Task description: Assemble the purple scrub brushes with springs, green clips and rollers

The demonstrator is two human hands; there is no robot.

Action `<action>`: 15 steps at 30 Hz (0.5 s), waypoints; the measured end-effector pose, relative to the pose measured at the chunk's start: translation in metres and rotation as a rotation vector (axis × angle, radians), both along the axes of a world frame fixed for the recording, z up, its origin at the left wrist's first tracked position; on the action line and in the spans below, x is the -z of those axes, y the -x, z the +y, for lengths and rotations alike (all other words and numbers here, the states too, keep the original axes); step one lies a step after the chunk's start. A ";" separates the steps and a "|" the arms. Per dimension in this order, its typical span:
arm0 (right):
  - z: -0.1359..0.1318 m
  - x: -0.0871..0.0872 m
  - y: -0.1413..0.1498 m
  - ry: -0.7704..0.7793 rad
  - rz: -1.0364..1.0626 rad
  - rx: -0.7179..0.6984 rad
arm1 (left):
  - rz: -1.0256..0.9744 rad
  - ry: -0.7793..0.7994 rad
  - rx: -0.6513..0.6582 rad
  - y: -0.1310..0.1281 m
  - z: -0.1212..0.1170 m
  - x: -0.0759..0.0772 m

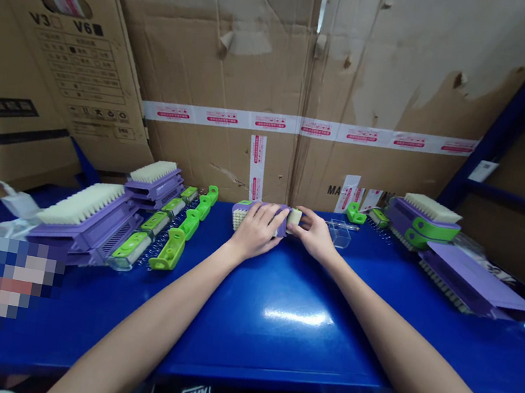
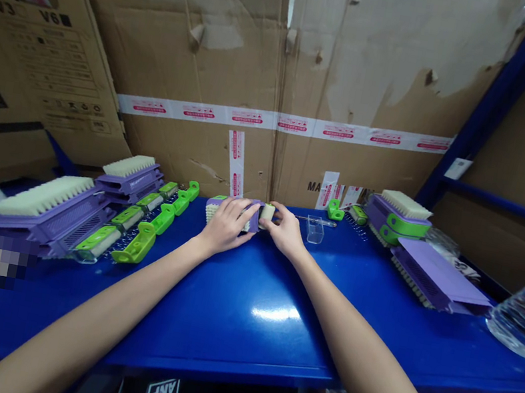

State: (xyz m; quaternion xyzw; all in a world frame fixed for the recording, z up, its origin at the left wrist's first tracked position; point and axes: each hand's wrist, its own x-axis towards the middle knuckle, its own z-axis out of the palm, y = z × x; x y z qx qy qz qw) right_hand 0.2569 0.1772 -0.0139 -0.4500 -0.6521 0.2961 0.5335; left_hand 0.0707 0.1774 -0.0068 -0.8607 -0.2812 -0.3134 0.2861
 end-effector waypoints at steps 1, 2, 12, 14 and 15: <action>0.000 0.000 0.000 -0.022 -0.014 0.009 | -0.003 -0.008 -0.001 0.000 0.000 0.000; 0.000 0.001 0.000 -0.041 -0.026 0.017 | -0.004 -0.019 -0.003 0.000 0.000 0.001; -0.003 -0.002 0.002 -0.079 -0.192 0.079 | 0.011 -0.020 -0.043 -0.001 0.001 0.002; -0.003 -0.003 0.002 -0.079 -0.219 0.077 | 0.003 -0.032 -0.037 -0.001 0.001 0.002; -0.003 -0.004 0.002 -0.084 -0.231 0.073 | -0.004 -0.038 -0.034 -0.001 0.002 0.002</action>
